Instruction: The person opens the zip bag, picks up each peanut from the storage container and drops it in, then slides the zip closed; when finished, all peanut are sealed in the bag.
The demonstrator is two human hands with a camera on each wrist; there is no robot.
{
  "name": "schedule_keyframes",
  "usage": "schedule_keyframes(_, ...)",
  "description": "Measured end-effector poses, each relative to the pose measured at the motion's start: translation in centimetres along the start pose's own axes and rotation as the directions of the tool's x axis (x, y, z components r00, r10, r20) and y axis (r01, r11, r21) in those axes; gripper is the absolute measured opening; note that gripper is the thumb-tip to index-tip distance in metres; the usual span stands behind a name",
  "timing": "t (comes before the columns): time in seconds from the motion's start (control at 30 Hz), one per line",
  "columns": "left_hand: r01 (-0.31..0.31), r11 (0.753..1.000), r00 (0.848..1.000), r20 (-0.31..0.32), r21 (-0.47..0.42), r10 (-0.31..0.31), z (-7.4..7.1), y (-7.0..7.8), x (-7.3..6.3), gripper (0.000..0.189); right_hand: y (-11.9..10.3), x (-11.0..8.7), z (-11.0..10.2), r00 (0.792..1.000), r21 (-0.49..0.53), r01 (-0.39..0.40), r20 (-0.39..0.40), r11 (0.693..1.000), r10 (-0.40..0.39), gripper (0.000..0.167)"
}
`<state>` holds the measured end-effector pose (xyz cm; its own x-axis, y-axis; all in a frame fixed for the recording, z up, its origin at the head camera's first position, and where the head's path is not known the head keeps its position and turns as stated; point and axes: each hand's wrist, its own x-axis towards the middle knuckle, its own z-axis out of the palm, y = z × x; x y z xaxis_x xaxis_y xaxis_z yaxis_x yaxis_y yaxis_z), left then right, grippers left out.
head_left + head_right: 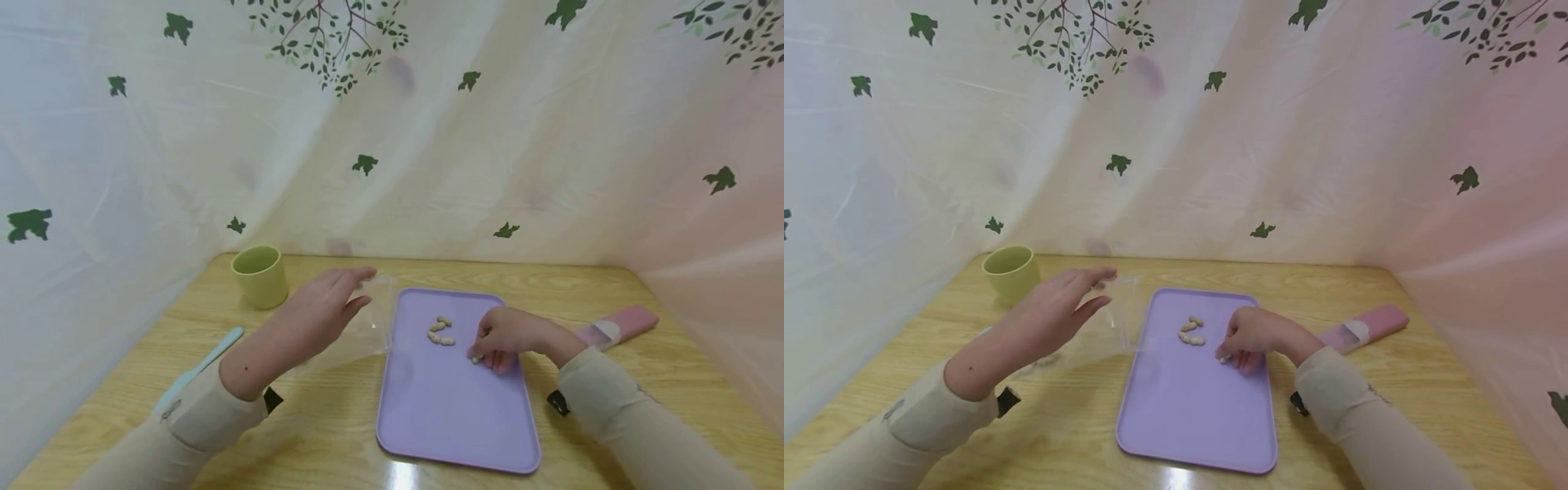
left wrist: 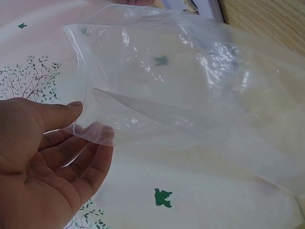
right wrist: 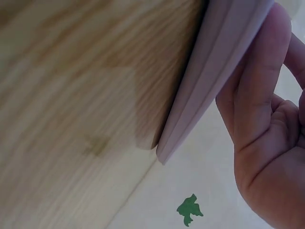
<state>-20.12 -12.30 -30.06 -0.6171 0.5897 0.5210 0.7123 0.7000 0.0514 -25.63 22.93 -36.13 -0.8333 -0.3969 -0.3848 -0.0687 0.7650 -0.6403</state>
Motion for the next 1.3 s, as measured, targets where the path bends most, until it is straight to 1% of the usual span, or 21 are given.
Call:
schedule_keyframes(0.27, 0.007, 1.000, 1.000, 0.015, 0.000, -0.007, 0.0, 0.0, 0.0, 0.048, -0.3, 0.2, 0.0, 1.000, 0.025, 0.003, 0.016, 1.000, -0.004, 0.021)
schedule_keyframes(0.4, 0.006, 1.000, 1.000, 0.014, -0.005, -0.006, -0.1, 0.0, 0.1, 0.048, -0.4, 0.0, -0.3, 1.000, 0.060, 0.008, 0.016, 0.998, -0.009, 0.020)
schedule_keyframes(0.53, 0.014, 1.000, 1.000, 0.011, -0.007, -0.013, -0.2, -0.1, -0.1, 0.047, -0.6, -0.1, -0.8, 0.998, 0.082, 0.055, -0.005, 0.995, -0.055, 0.022)
schedule_keyframes(0.67, 0.024, 1.000, 1.000, 0.013, -0.008, -0.024, -0.3, -0.2, -0.1, 0.047, -1.3, -0.3, -1.4, 0.992, 0.137, 0.120, -0.041, 0.983, -0.115, 0.027)
schedule_keyframes(0.77, 0.026, 1.000, 1.000, 0.010, -0.003, -0.026, -0.3, -0.2, -0.1, 0.046, -2.3, -0.5, -1.7, 0.986, 0.194, 0.166, -0.065, 0.967, -0.157, 0.030)
schedule_keyframes(0.9, 0.024, 1.000, 1.000, 0.003, -0.005, -0.024, -0.2, -0.3, -0.1, 0.045, -4.2, -0.8, -1.6, 0.978, 0.223, 0.201, -0.098, 0.954, -0.183, 0.036)
schedule_keyframes(1.0, 0.021, 1.000, 1.000, 0.001, -0.009, -0.021, -0.2, -0.3, -0.1, 0.045, -5.8, -0.9, -1.2, 0.974, 0.238, 0.217, -0.113, 0.947, -0.195, 0.037)
schedule_keyframes(1.07, 0.023, 1.000, 1.000, 0.003, -0.007, -0.023, -0.3, -0.3, 0.0, 0.045, -6.9, -0.9, -0.9, 0.971, 0.251, 0.230, -0.118, 0.940, -0.206, 0.034)
schedule_keyframes(1.3, 0.039, 0.999, 0.999, 0.023, -0.007, -0.038, -0.3, -0.4, 0.2, 0.046, -9.6, -0.8, 0.1, 0.959, 0.235, 0.280, -0.111, 0.931, -0.261, 0.030)
